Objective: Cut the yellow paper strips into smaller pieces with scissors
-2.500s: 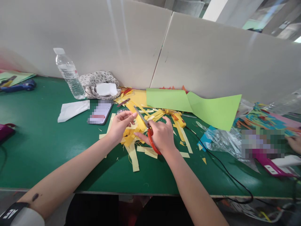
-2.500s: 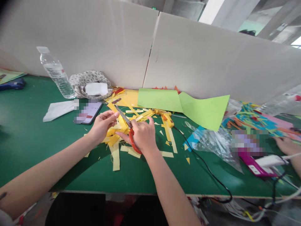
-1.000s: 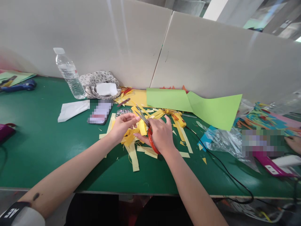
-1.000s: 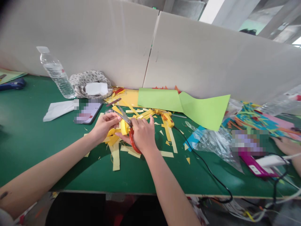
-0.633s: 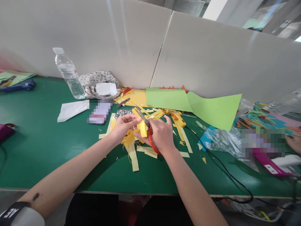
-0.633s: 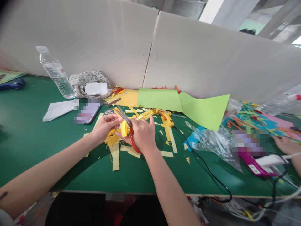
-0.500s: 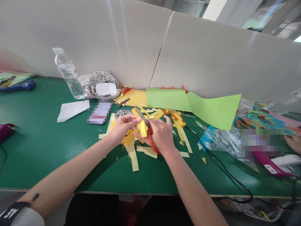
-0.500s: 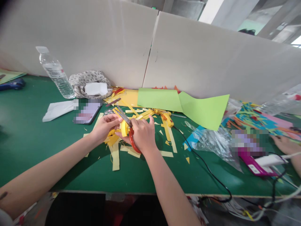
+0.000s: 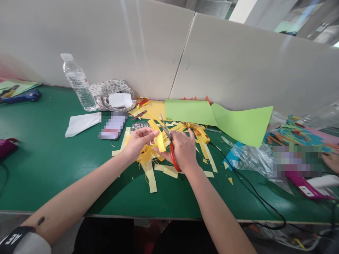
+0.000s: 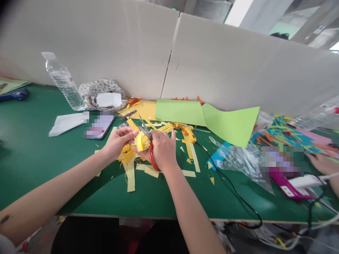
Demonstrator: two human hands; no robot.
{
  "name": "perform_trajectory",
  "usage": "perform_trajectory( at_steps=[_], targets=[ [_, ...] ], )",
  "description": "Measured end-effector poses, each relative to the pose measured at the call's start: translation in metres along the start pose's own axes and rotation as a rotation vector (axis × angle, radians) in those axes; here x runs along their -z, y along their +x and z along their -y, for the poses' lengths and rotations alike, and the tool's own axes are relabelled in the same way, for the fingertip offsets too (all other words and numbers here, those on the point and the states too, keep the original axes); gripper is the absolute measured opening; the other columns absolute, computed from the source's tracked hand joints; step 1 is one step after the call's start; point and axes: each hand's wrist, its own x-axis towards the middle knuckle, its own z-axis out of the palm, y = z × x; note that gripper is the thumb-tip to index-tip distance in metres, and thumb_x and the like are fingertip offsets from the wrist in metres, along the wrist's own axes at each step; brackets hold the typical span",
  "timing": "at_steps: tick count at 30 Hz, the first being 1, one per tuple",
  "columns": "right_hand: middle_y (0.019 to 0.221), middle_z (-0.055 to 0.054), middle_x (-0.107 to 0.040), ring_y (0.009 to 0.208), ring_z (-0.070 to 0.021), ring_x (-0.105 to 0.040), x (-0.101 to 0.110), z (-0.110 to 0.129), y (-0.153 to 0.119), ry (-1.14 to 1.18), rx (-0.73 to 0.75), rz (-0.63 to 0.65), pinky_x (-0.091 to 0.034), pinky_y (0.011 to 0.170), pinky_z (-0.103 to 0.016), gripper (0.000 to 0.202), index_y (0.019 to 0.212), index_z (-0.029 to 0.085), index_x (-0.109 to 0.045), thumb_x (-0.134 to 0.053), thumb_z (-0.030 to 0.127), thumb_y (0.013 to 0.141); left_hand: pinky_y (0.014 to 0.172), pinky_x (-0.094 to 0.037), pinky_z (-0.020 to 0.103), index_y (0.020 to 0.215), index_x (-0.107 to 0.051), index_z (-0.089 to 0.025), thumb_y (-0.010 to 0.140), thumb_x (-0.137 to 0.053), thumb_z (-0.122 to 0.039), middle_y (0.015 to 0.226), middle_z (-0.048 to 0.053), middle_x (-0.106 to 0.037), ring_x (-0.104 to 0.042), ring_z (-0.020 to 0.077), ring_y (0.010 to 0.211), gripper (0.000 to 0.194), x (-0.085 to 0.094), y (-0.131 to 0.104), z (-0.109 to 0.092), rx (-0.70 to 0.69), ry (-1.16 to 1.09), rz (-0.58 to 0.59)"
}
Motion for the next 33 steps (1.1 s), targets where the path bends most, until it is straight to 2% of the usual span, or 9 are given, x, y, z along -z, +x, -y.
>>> perform_trajectory(
  at_steps=[8, 18, 33],
  targets=[
    [0.082, -0.004, -0.065, 0.084, -0.0215, -0.058, 0.0014, 0.0059, -0.0003, -0.023, 0.053, 0.064, -0.019, 0.103, -0.046, 0.040, 0.100, 0.019, -0.053, -0.042, 0.052, 0.082, 0.048, -0.036, 0.018, 0.068, -0.064, -0.018, 0.066, -0.074, -0.030, 0.057, -0.004, -0.057, -0.049, 0.0049, 0.049, 0.016, 0.0008, 0.0002, -0.0010, -0.025, 0.010, 0.025],
    [0.075, -0.003, -0.063, 0.076, -0.0198, -0.058, 0.0044, 0.0065, 0.0008, -0.010, 0.057, 0.057, -0.022, 0.099, -0.042, 0.033, 0.095, 0.020, -0.053, -0.041, 0.048, 0.083, 0.049, -0.037, 0.019, 0.070, -0.064, -0.017, 0.065, -0.074, -0.031, 0.059, -0.003, -0.057, -0.050, 0.0056, 0.050, 0.018, -0.0017, -0.0023, -0.0013, -0.001, 0.034, 0.034],
    [0.075, -0.003, -0.065, 0.076, -0.0199, -0.060, 0.0016, 0.0055, -0.0004, -0.002, 0.039, 0.021, -0.023, 0.096, -0.039, 0.033, 0.095, 0.018, -0.052, -0.045, 0.048, 0.081, 0.048, -0.037, 0.018, 0.068, -0.064, -0.017, 0.067, -0.073, -0.031, 0.061, -0.003, -0.057, -0.049, 0.0053, 0.051, 0.017, -0.0022, -0.0026, -0.0003, -0.002, 0.001, 0.051]
  ],
)
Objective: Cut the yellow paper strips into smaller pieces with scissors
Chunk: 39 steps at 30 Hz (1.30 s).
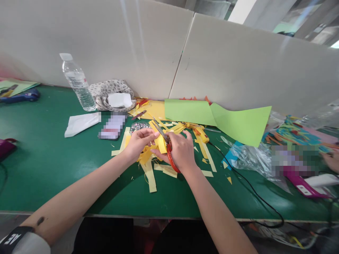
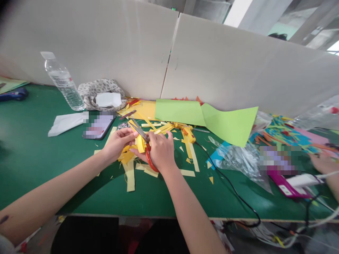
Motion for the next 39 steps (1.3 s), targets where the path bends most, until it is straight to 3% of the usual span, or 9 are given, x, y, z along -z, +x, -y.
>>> perform_trajectory(
  at_steps=[25, 32, 36, 39],
  targets=[
    [0.061, -0.001, -0.060, 0.060, -0.0170, -0.057, -0.0024, 0.0002, -0.0007, -0.005, -0.008, -0.086, -0.030, 0.090, -0.036, 0.036, 0.090, 0.016, -0.055, -0.042, 0.049, 0.082, 0.047, -0.038, 0.018, 0.068, -0.063, -0.017, 0.066, -0.075, -0.032, 0.056, -0.003, -0.057, -0.050, 0.0061, 0.049, 0.019, -0.0045, -0.0033, -0.0023, 0.034, -0.029, 0.021],
    [0.070, -0.002, -0.063, 0.069, -0.0189, -0.059, -0.0048, -0.0064, 0.0003, 0.059, -0.103, -0.161, -0.032, 0.095, -0.041, 0.031, 0.094, 0.019, -0.052, -0.043, 0.047, 0.083, 0.047, -0.034, 0.017, 0.068, -0.062, -0.017, 0.066, -0.074, -0.033, 0.056, -0.004, -0.054, -0.048, 0.0050, 0.050, 0.021, -0.0011, 0.0002, -0.0015, -0.005, 0.010, -0.104],
    [0.067, 0.003, -0.060, 0.070, -0.0168, -0.060, -0.0022, -0.0040, 0.0007, 0.302, -0.074, -0.158, -0.035, 0.095, -0.040, 0.025, 0.092, 0.023, -0.049, -0.055, 0.043, 0.077, 0.047, -0.033, 0.018, 0.070, -0.063, -0.017, 0.064, -0.075, -0.037, 0.060, -0.004, -0.056, -0.049, 0.0054, 0.051, 0.025, 0.0022, 0.0019, -0.0010, -0.010, 0.045, -0.243],
    [0.068, 0.004, -0.059, 0.074, -0.0165, -0.060, -0.0016, 0.0022, 0.0002, 0.449, -0.083, -0.172, -0.041, 0.088, -0.037, 0.023, 0.090, 0.025, -0.049, -0.061, 0.035, 0.073, 0.048, -0.034, 0.019, 0.071, -0.063, -0.017, 0.063, -0.075, -0.039, 0.062, -0.003, -0.057, -0.050, 0.0061, 0.051, 0.026, 0.0030, 0.0024, -0.0012, -0.031, 0.092, -0.263]
  ],
)
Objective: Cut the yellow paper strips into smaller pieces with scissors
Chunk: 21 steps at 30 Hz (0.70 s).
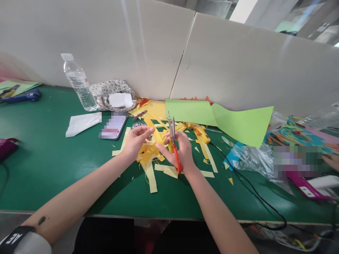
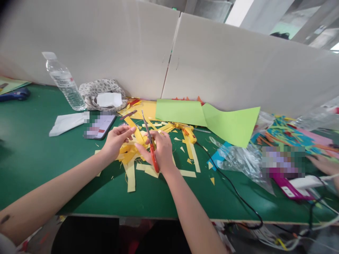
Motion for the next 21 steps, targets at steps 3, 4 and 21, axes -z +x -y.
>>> perform_trajectory(
  at_steps=[3, 4, 21],
  targets=[
    [0.071, 0.003, -0.060, 0.074, -0.0166, -0.060, -0.0026, 0.0036, -0.0011, 0.087, -0.094, 0.010, -0.045, 0.079, -0.035, 0.019, 0.089, 0.025, -0.050, -0.060, 0.027, 0.073, 0.050, -0.036, 0.020, 0.071, -0.063, -0.017, 0.063, -0.074, -0.040, 0.059, -0.003, -0.057, -0.051, 0.0070, 0.050, 0.027, -0.0014, -0.0010, -0.0005, 0.003, 0.048, 0.020],
    [0.072, 0.003, -0.061, 0.073, -0.0166, -0.060, -0.0031, 0.0038, -0.0013, 0.119, -0.135, 0.018, -0.046, 0.077, -0.034, 0.019, 0.089, 0.025, -0.051, -0.060, 0.026, 0.073, 0.050, -0.036, 0.020, 0.071, -0.062, -0.017, 0.063, -0.075, -0.040, 0.059, -0.003, -0.058, -0.051, 0.0072, 0.050, 0.028, -0.0021, -0.0015, -0.0007, 0.006, 0.056, 0.025],
    [0.073, 0.004, -0.056, 0.067, -0.0125, -0.058, -0.0047, 0.0027, 0.0040, 0.545, -0.362, -0.007, -0.050, 0.071, -0.032, 0.020, 0.085, 0.024, -0.047, -0.060, 0.018, 0.070, 0.054, -0.043, 0.020, 0.079, -0.066, -0.019, 0.065, -0.072, -0.038, 0.077, 0.001, -0.063, -0.059, 0.0107, 0.067, 0.025, -0.0041, -0.0054, -0.0060, 0.113, 0.054, 0.191]
  ],
)
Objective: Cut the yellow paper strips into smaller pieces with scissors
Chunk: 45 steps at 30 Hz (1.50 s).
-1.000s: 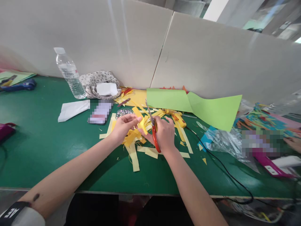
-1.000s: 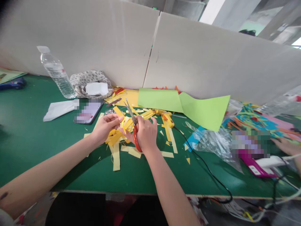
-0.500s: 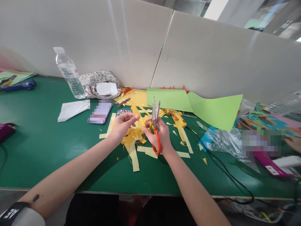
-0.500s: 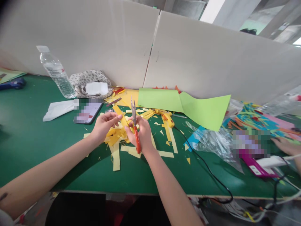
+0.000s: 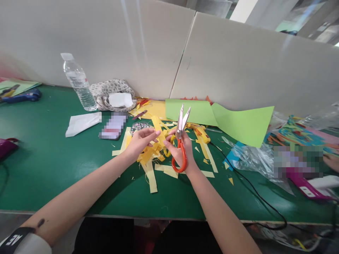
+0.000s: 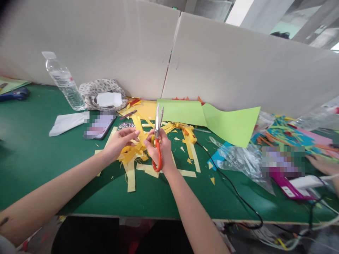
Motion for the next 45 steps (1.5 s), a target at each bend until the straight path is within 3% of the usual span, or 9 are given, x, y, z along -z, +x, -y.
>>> perform_trajectory(
  at_steps=[3, 6, 13, 16, 33, 45],
  targets=[
    [0.072, 0.004, -0.056, 0.067, -0.0132, -0.059, 0.001, -0.001, 0.000, -0.024, 0.007, -0.003, -0.049, 0.070, -0.032, 0.021, 0.087, 0.024, -0.047, -0.061, 0.021, 0.071, 0.054, -0.043, 0.020, 0.070, -0.063, -0.018, 0.062, -0.075, -0.035, 0.071, 0.000, -0.062, -0.058, 0.0103, 0.065, 0.022, -0.002, -0.002, -0.001, 0.018, 0.070, 0.075],
    [0.073, 0.004, -0.057, 0.069, -0.0139, -0.059, 0.003, -0.003, -0.001, -0.131, 0.031, 0.006, -0.048, 0.072, -0.032, 0.023, 0.091, 0.025, -0.046, -0.060, 0.024, 0.072, 0.055, -0.042, 0.020, 0.067, -0.061, -0.018, 0.063, -0.074, -0.036, 0.067, -0.001, -0.061, -0.056, 0.0095, 0.062, 0.023, -0.003, -0.002, -0.001, -0.018, 0.099, 0.067],
    [0.081, -0.005, -0.063, 0.079, -0.0218, -0.058, 0.008, -0.006, 0.000, -0.793, 0.322, 0.050, -0.036, 0.088, -0.041, 0.028, 0.095, 0.020, -0.051, -0.055, 0.040, 0.077, 0.053, -0.039, 0.019, 0.069, -0.058, -0.017, 0.066, -0.072, -0.038, 0.062, -0.002, -0.058, -0.056, 0.0095, 0.061, 0.025, 0.003, 0.003, 0.003, -0.093, 0.037, -0.064],
    [0.083, -0.007, -0.064, 0.083, -0.0238, -0.057, 0.008, -0.008, 0.000, -0.931, 0.359, 0.091, -0.030, 0.093, -0.042, 0.030, 0.098, 0.018, -0.053, -0.050, 0.042, 0.080, 0.053, -0.038, 0.019, 0.069, -0.059, -0.017, 0.067, -0.072, -0.038, 0.062, -0.002, -0.058, -0.056, 0.0090, 0.061, 0.025, 0.004, 0.004, 0.003, -0.140, 0.037, -0.081],
    [0.075, -0.005, -0.061, 0.078, -0.0221, -0.055, 0.009, -0.002, -0.002, -1.021, 0.358, 0.154, -0.024, 0.096, -0.042, 0.035, 0.088, 0.020, -0.054, -0.046, 0.054, 0.082, 0.053, -0.040, 0.020, 0.068, -0.061, -0.017, 0.066, -0.072, -0.038, 0.061, -0.001, -0.060, -0.058, 0.0108, 0.060, 0.024, 0.004, 0.005, 0.005, -0.175, -0.002, -0.062],
    [0.067, -0.003, -0.060, 0.071, -0.0196, -0.055, 0.011, -0.001, -0.001, -1.044, 0.377, 0.144, -0.025, 0.094, -0.041, 0.033, 0.081, 0.020, -0.053, -0.046, 0.052, 0.081, 0.054, -0.039, 0.020, 0.065, -0.060, -0.017, 0.066, -0.073, -0.036, 0.059, -0.001, -0.061, -0.057, 0.0102, 0.060, 0.022, 0.004, 0.005, 0.004, -0.150, -0.035, -0.030]
  ],
)
